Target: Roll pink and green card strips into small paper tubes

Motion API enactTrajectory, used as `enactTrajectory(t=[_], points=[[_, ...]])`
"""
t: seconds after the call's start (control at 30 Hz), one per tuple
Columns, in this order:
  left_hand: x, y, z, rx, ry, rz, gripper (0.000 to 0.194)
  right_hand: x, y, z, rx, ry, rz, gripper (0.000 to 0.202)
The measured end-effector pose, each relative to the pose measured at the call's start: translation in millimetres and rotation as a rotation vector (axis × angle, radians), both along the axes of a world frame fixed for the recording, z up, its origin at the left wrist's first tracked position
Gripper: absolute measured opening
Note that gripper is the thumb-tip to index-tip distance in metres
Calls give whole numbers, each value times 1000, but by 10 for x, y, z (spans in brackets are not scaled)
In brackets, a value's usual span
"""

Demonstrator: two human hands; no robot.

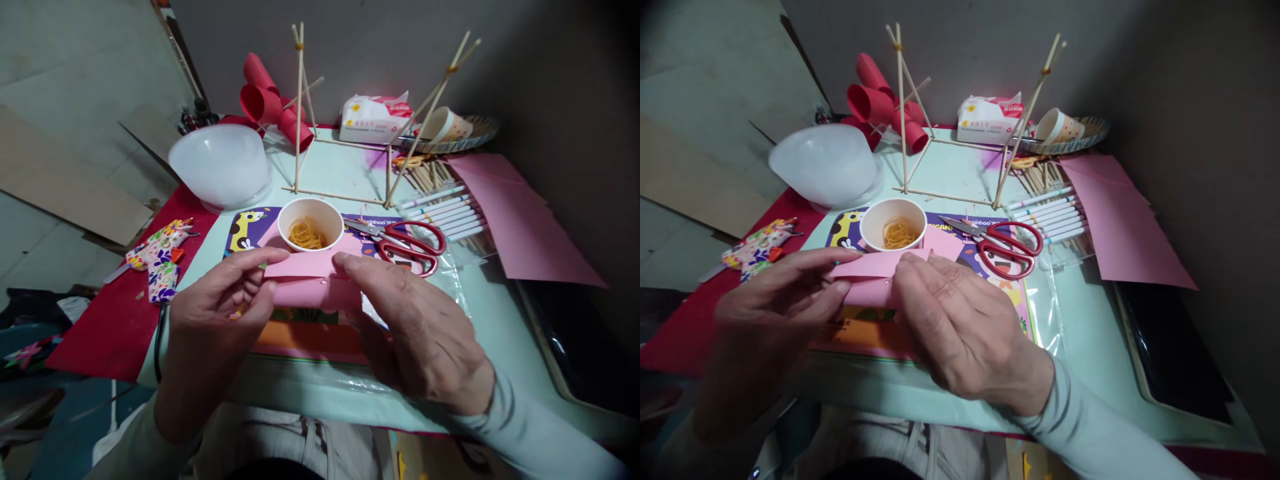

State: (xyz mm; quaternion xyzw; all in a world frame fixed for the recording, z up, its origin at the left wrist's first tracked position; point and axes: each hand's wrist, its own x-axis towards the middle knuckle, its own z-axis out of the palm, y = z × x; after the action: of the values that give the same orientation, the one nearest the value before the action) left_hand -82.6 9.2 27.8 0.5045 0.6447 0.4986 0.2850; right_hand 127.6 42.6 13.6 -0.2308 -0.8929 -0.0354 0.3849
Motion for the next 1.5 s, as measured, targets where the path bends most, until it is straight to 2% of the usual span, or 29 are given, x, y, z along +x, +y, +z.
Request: enactTrajectory(t=[0.17,0.33,0.53,0.87,1.27,1.5], points=[[-32,13,-31,-47,-1,-4,30,-50,19,-20,-87,82,-64,41],[-86,26,-58,-28,48,-13,29,-43,44,-7,-241,146,-29,41],[-74,14,-21,-21,87,-10,31,-38,6,-11,-110,88,-31,45],[-59,14,-12,-50,-142,6,22,-20,53,-59,-53,58,32,51],[-66,-31,48,-74,-155,26,19,-20,63,-65,-20,21,28,54],[-91,-34,-8,-61,-275,3,13,-27,76,-54,-8,16,44,53]])
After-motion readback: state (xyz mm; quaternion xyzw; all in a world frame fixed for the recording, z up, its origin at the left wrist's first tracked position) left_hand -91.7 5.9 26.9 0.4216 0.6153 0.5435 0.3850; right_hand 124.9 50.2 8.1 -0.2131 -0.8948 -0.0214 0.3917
